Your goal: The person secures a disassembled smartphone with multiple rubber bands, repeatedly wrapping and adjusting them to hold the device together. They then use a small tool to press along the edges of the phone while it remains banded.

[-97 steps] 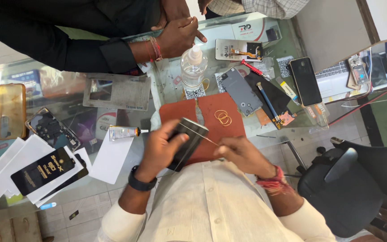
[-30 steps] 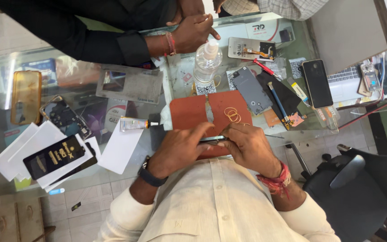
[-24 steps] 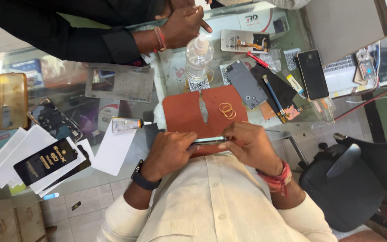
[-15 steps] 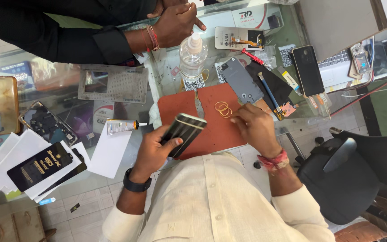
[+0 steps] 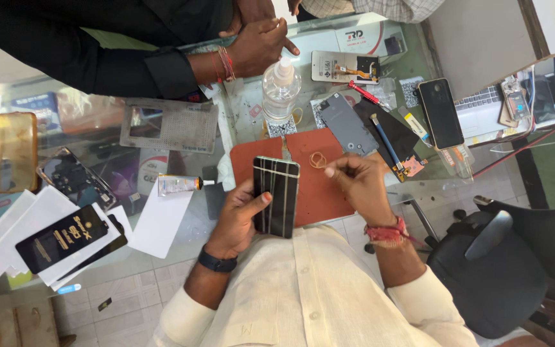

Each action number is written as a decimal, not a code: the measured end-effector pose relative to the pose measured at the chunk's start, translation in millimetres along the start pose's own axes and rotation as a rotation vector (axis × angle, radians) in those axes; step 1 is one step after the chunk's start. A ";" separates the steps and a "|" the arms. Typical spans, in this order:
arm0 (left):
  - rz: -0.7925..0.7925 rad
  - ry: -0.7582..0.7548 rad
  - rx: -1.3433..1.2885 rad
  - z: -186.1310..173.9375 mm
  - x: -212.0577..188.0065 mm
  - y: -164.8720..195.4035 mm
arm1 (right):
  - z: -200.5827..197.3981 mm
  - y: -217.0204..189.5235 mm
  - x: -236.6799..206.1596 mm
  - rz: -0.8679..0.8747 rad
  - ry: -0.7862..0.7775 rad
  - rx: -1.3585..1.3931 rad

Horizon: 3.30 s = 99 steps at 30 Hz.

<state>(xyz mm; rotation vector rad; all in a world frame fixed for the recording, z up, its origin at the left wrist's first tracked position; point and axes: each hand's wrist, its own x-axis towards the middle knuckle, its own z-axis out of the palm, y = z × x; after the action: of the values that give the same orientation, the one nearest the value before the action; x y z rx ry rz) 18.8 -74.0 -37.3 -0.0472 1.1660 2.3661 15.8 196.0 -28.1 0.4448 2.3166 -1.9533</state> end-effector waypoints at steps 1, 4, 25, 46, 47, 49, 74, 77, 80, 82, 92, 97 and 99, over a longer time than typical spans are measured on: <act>0.004 -0.025 -0.009 1.9 2.0 -0.4 | 2.1 -0.1 -2.8 -0.103 -0.034 -0.040; 0.001 -0.080 -0.033 5.6 5.6 -2.1 | 11.3 -1.9 -10.5 -0.221 -0.104 -0.052; 0.064 -0.096 -0.091 -28.1 10.9 18.8 | -56.9 -33.7 -19.1 -0.258 -0.415 1.290; 0.260 -0.216 1.574 66.3 -0.9 60.6 | 27.7 -42.2 -18.5 -0.195 -0.631 0.091; 0.267 -0.210 1.589 68.4 -2.0 64.0 | 27.4 -41.1 -18.7 -0.222 -0.621 0.074; 0.279 -0.208 1.607 70.4 -4.2 67.0 | 26.5 -35.0 -19.3 -0.271 -0.607 0.037; 0.297 -0.073 -0.237 9.4 13.9 21.0 | 3.5 -33.7 -34.7 -0.255 -0.058 1.353; 0.334 -0.122 0.160 17.8 5.5 46.8 | 27.6 -43.6 -34.4 -0.435 -0.324 0.938; 0.331 -0.145 0.934 35.7 -7.1 68.3 | 32.4 -60.1 -34.4 -0.598 -0.567 0.348; 0.349 -0.149 1.301 47.1 -18.2 77.9 | 23.0 -70.0 -29.1 -0.484 -0.586 -0.047; 0.229 -0.107 0.528 28.7 -2.7 71.4 | 37.6 -59.9 -19.3 -0.475 -0.646 0.553; 0.152 -0.092 0.684 25.0 -0.2 58.9 | 45.9 -64.3 -34.0 -0.608 -0.588 0.421; 0.171 -0.097 1.296 30.2 -5.7 62.6 | 40.0 -73.5 -35.6 -0.581 -0.585 0.001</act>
<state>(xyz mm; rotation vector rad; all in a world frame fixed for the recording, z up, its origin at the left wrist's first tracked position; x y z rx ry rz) 1.4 -85.5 29.2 0.5992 2.4398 1.2901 25.0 140.3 43.1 -0.7861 2.1708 -1.9147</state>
